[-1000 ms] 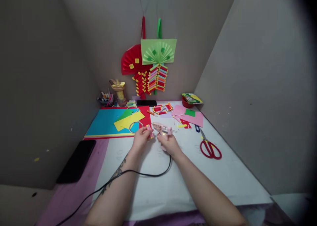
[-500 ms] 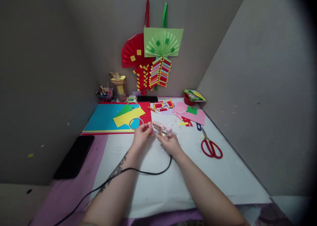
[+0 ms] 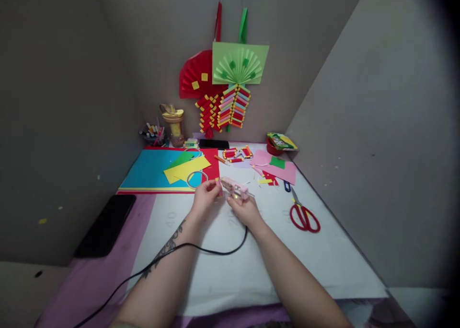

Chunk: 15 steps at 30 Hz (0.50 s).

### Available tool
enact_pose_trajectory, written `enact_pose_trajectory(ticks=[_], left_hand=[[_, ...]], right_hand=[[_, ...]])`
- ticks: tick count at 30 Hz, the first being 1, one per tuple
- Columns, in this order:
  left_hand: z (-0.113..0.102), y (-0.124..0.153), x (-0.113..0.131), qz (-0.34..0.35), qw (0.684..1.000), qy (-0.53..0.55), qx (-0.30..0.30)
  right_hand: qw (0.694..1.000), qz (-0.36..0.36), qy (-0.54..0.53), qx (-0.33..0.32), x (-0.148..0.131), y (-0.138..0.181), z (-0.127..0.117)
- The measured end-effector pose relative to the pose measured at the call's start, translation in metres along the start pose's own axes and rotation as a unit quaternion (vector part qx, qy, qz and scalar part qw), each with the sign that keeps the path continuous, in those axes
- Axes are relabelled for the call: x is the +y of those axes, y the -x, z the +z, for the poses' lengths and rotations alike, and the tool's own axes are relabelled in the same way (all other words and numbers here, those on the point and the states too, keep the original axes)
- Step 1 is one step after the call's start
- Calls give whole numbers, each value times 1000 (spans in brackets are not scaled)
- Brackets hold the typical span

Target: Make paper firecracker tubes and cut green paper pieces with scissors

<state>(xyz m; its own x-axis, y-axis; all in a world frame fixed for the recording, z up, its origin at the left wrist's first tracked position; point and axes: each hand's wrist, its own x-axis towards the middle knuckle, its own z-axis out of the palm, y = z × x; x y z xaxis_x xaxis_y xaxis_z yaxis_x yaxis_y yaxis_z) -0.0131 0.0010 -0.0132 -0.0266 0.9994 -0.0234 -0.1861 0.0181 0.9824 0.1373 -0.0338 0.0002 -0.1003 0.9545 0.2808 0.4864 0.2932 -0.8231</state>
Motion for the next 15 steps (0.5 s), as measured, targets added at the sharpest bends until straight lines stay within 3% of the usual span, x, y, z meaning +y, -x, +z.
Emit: enact_pose_trajectory(ticks=[15], left_hand=[[2,1,5,-6,1000,4,22]], right_hand=[[999,20,30,12,-1,1,1]])
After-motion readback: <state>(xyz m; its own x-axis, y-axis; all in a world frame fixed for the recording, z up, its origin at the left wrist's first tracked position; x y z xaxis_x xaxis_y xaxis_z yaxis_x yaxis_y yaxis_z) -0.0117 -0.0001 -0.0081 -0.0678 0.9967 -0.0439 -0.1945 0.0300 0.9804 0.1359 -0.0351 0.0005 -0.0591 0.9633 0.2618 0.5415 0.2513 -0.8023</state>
